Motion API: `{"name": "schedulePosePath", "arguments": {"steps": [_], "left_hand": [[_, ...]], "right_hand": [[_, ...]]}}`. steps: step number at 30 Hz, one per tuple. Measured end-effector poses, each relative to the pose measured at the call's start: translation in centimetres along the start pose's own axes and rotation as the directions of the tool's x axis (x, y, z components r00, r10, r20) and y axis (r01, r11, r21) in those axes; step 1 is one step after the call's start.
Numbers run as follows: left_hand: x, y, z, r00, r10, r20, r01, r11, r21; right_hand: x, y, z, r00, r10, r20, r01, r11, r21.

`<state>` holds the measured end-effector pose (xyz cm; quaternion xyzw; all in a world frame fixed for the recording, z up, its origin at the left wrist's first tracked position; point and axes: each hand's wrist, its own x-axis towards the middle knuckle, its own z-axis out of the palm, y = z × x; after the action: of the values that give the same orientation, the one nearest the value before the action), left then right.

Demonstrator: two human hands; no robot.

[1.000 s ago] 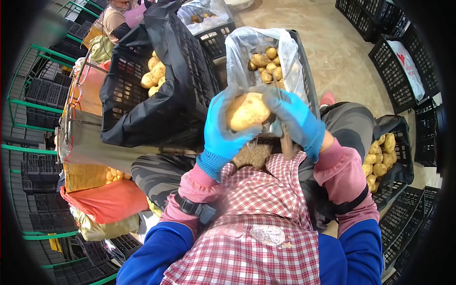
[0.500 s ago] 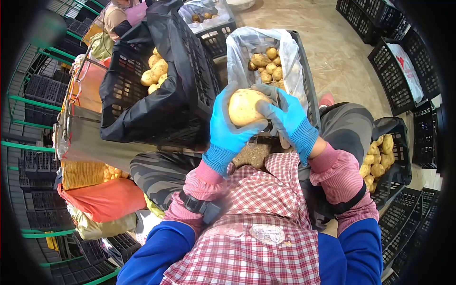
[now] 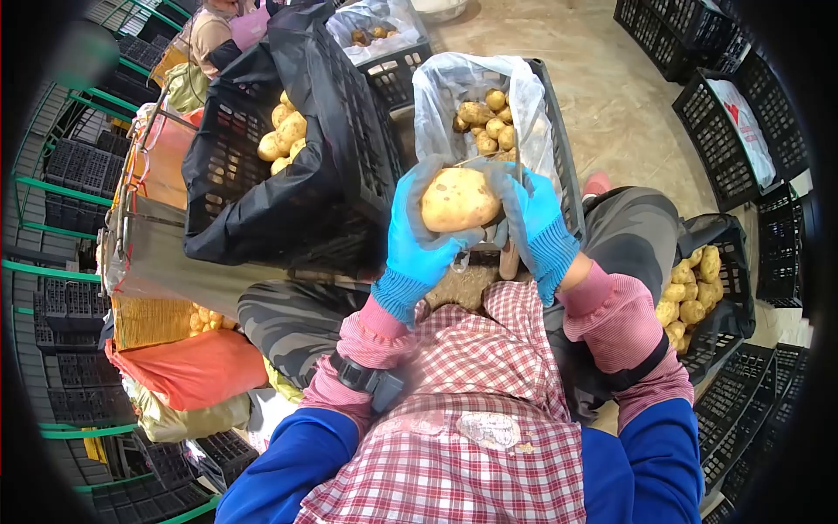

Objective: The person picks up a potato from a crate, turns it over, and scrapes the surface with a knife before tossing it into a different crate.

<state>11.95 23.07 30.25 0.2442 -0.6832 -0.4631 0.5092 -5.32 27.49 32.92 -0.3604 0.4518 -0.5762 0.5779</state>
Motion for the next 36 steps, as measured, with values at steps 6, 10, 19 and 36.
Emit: {"name": "schedulePosePath", "arguments": {"steps": [6,10,19,36], "left_hand": [[0.1,0.2,0.2,0.985,-0.107,-0.133,0.115,0.992,0.052],[0.2,0.3,-0.2,0.988,-0.066,-0.141,0.075,0.996,0.056],[2.0,5.6,2.5,0.887,-0.388,-0.25,0.367,0.921,-0.127],[-1.7,0.2,0.1,0.899,-0.332,0.284,0.401,0.368,-0.839]], "right_hand": [[-0.1,-0.1,0.6,0.997,-0.081,0.001,0.081,0.997,-0.01],[-0.5,0.5,0.4,0.993,0.042,0.108,-0.055,0.99,0.126],[-0.5,0.6,-0.1,0.982,-0.138,0.131,0.089,0.942,0.324],[-1.1,0.3,0.0,0.918,-0.395,0.045,0.395,0.919,0.007]]}}
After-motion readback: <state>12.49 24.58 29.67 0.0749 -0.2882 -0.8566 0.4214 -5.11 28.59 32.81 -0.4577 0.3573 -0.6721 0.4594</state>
